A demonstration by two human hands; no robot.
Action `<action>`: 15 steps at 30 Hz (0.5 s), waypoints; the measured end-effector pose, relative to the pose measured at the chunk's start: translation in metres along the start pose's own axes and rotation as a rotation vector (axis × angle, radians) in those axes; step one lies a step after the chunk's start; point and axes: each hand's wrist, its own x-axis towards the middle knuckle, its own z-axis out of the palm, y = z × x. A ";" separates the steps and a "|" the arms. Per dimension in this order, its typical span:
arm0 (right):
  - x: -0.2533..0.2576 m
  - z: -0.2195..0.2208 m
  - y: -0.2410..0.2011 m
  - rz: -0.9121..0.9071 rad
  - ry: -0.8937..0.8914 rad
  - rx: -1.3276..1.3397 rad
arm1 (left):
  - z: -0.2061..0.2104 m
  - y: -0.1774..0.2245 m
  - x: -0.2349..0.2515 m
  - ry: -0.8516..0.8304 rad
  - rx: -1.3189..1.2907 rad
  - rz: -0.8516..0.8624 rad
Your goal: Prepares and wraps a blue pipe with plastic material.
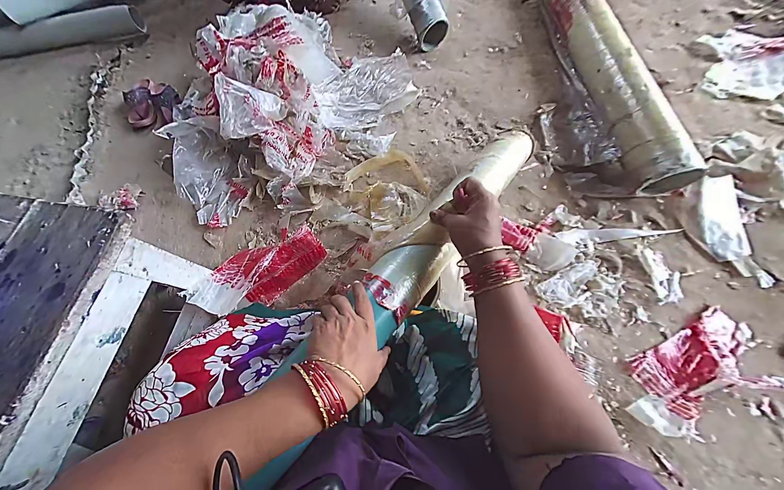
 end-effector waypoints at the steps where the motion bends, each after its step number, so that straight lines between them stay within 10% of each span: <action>1: -0.003 -0.001 -0.004 -0.013 -0.084 -0.095 | 0.005 0.003 0.001 0.022 0.007 -0.004; 9: -0.036 0.048 -0.052 -0.251 -0.590 -0.740 | 0.017 -0.001 -0.018 0.092 0.002 0.153; 12: -0.033 0.050 -0.043 -0.223 -0.533 -0.490 | 0.007 -0.028 0.002 0.217 -0.202 0.181; 15: -0.046 0.046 -0.036 -0.323 -0.341 -0.346 | 0.004 -0.054 0.038 -0.007 -0.685 0.102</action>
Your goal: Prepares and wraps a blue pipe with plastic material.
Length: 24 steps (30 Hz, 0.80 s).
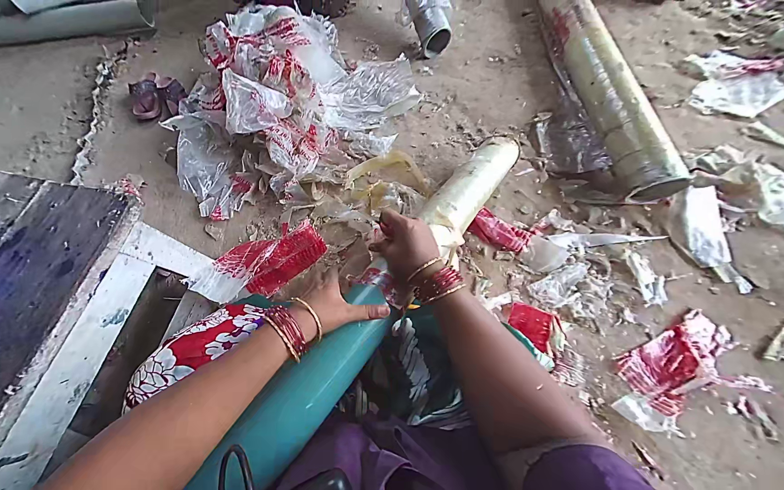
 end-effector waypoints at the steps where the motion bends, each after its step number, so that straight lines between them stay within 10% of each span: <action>1: -0.006 0.000 -0.001 -0.014 0.054 0.003 | 0.001 -0.006 0.005 -0.091 -0.150 -0.016; 15: 0.012 -0.050 0.047 0.508 0.517 0.368 | 0.023 0.050 -0.018 0.003 0.530 -0.118; 24: 0.014 -0.026 -0.001 0.210 -0.038 -0.039 | 0.051 0.060 -0.019 0.077 0.629 -0.173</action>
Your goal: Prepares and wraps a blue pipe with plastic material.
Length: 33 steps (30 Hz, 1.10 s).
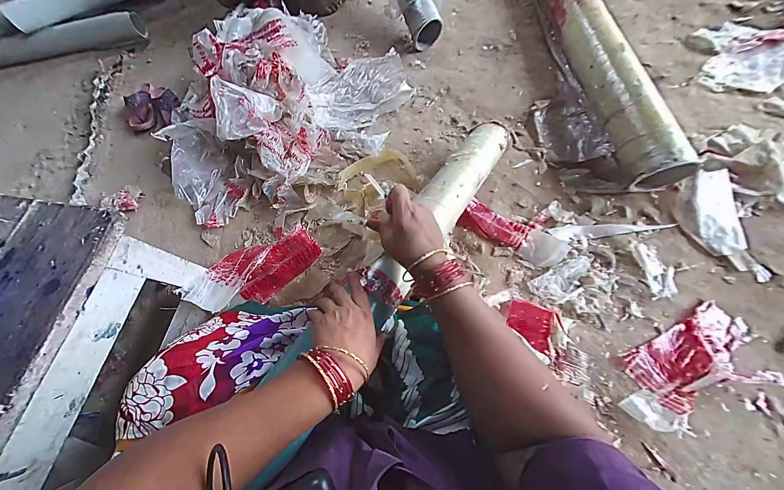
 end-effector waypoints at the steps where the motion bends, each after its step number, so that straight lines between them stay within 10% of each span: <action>1: 0.002 0.004 -0.001 0.001 0.013 -0.036 | 0.000 -0.001 -0.001 0.001 0.002 -0.002; 22: 0.021 0.001 0.026 0.385 0.454 0.203 | 0.004 -0.001 -0.007 0.035 0.068 0.062; 33: 0.066 -0.009 0.018 0.339 0.168 -0.014 | -0.010 -0.011 0.007 0.002 0.022 0.007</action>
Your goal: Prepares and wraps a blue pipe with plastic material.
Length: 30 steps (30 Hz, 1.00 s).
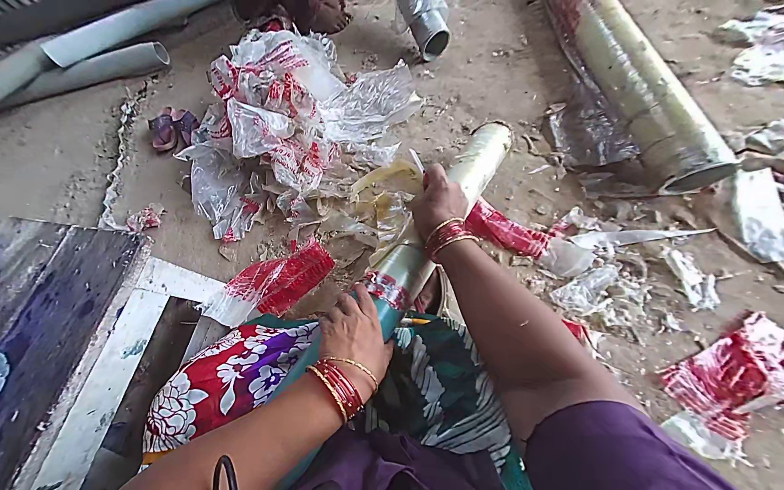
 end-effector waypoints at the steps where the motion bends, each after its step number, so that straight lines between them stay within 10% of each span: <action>1: 0.005 0.004 -0.002 0.031 0.000 0.026 | 0.000 -0.003 0.002 -0.003 -0.008 -0.008; 18: -0.005 0.003 0.017 0.153 0.111 0.193 | -0.013 -0.031 0.006 0.038 -0.274 0.124; 25: -0.024 -0.020 0.055 0.335 0.199 0.351 | -0.052 -0.046 0.097 0.125 -0.582 0.370; 30: -0.035 -0.014 0.056 0.091 0.258 0.483 | -0.041 -0.037 0.113 0.264 -0.595 0.359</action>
